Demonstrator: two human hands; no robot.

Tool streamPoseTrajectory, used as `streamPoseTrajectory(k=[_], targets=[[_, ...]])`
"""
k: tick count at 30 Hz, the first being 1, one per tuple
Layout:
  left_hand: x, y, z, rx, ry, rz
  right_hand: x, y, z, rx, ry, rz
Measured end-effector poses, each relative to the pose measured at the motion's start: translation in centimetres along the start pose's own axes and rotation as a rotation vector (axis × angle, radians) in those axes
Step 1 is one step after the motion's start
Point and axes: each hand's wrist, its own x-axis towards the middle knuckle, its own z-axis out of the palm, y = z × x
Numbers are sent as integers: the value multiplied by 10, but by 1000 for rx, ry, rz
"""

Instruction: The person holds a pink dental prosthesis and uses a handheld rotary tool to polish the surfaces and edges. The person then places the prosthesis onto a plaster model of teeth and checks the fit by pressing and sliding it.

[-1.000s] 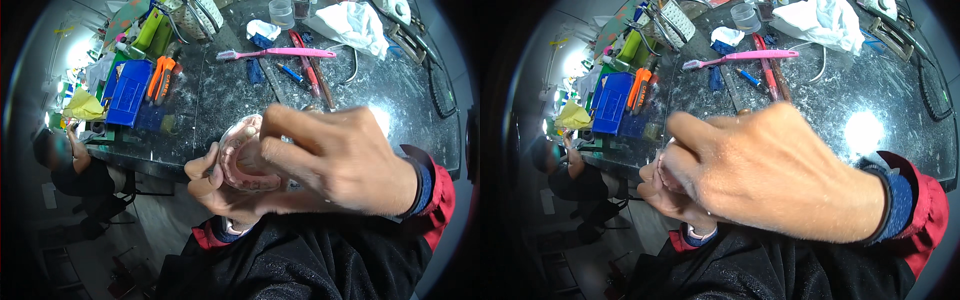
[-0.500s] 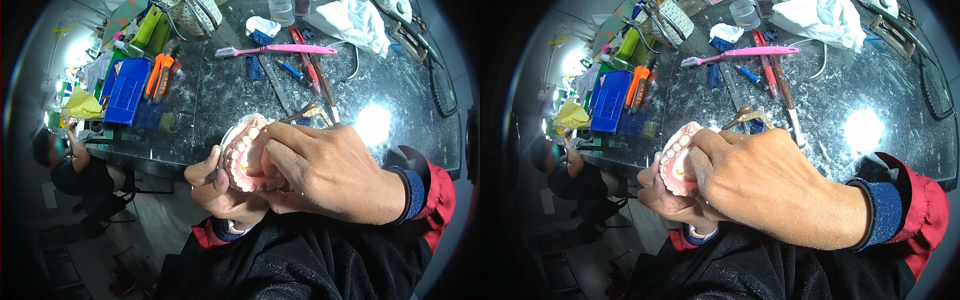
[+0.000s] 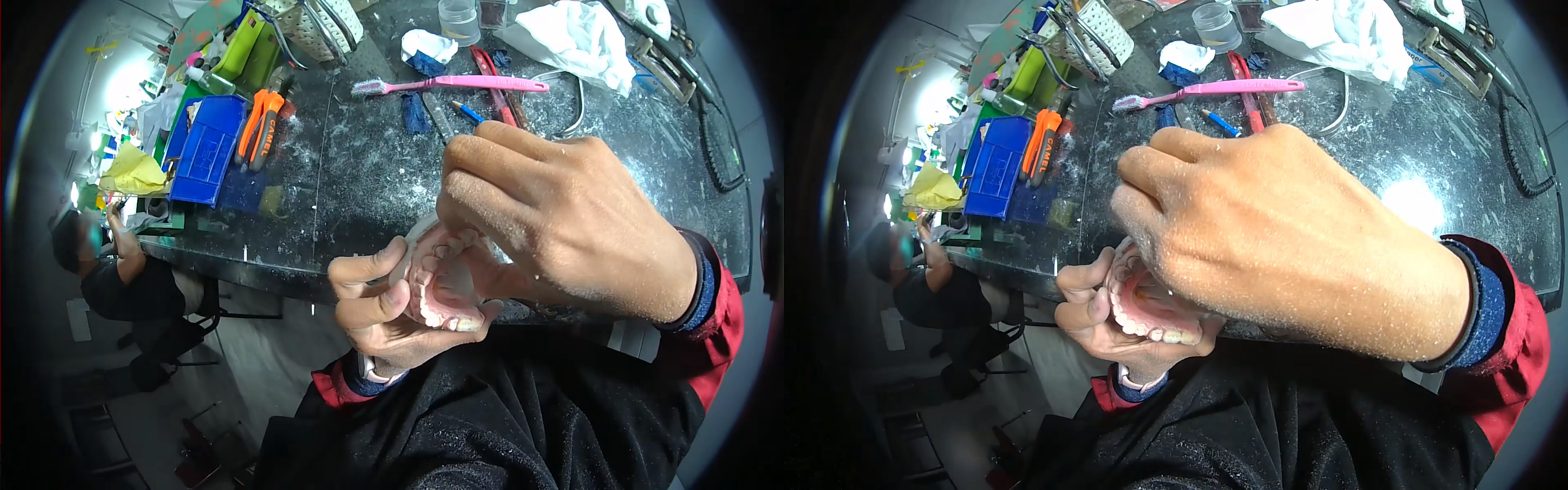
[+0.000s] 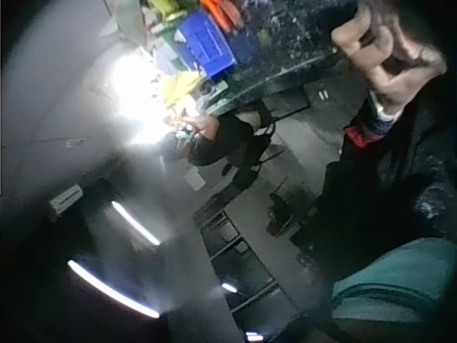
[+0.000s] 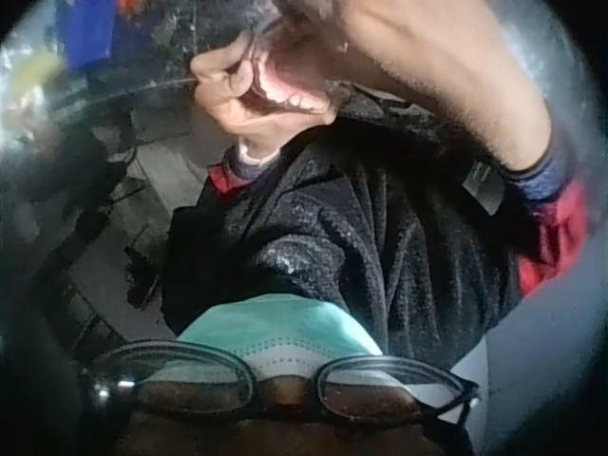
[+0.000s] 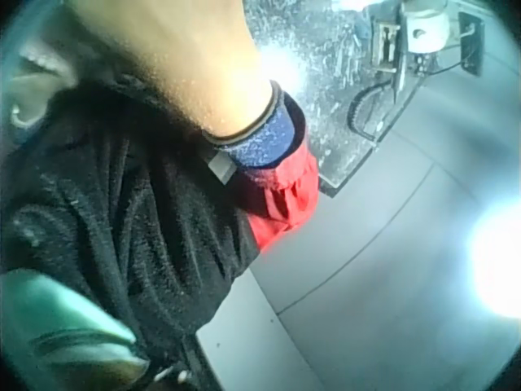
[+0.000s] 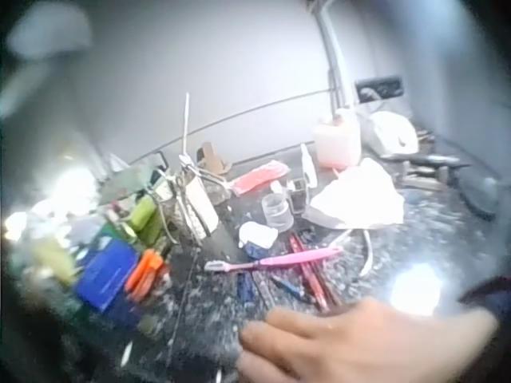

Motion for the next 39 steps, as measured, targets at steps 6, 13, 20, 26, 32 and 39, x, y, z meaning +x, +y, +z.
streamPoseTrajectory(k=[6, 13, 20, 26, 32, 39], targets=[[2, 0, -4, -45, -118, 4, -4, 5, 8, -104, -25, -86], [1, 1, -5, -34, -110, -8, -2, 2, 6, 12, -84, -55], [6, 9, -5, -75, -65, -132, 0, 3, 9, -28, 78, -161], [-1, 7, -11, -7, -83, -205, -3, 0, 7, -153, 85, -316], [6, 4, -5, -77, -53, -137, -6, -2, 10, -206, 84, -352], [7, 7, -7, -73, -117, -202, -7, -3, 8, -161, 38, -319]])
